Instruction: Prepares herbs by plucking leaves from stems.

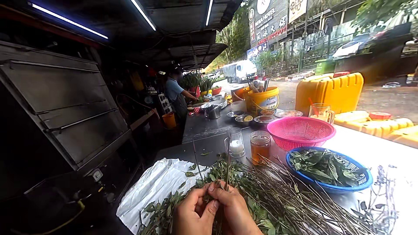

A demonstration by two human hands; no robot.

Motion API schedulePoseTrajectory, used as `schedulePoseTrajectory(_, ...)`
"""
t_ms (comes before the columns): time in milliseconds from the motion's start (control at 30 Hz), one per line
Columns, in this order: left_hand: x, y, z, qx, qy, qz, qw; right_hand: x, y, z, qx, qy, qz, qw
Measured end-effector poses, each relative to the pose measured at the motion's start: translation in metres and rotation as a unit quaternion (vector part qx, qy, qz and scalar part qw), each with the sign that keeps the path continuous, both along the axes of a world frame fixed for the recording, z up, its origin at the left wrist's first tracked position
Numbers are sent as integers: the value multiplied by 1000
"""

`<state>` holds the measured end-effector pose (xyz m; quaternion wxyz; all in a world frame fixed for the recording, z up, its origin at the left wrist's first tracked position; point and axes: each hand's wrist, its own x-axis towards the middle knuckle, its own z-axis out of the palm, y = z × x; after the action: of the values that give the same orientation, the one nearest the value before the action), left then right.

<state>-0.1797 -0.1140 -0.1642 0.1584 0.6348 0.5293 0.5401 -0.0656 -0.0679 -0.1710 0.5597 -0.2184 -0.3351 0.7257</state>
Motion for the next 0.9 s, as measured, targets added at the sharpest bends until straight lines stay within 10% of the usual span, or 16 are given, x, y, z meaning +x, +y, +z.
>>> schedulePoseTrajectory(167, -3, 2, 1, -26, -11, -12, 1000, 2, 0, 4, -5, -85, -14, 996)
schedulePoseTrajectory(433, -26, -4, 8, -24, 261, -109, 959, 7, 4, 3, 15, -191, 36, 981)
schedulePoseTrajectory(633, -64, 7, -3, 94, 394, 128, 905, 15, -3, 18, -26, -102, 131, 986)
schedulePoseTrajectory(800, -111, -8, 18, -144, 346, 120, 919, 52, 6, 26, 74, -142, -65, 985)
schedulePoseTrajectory(900, -119, -14, 17, -238, 349, 80, 903, 91, 16, 23, 182, -285, -288, 896)
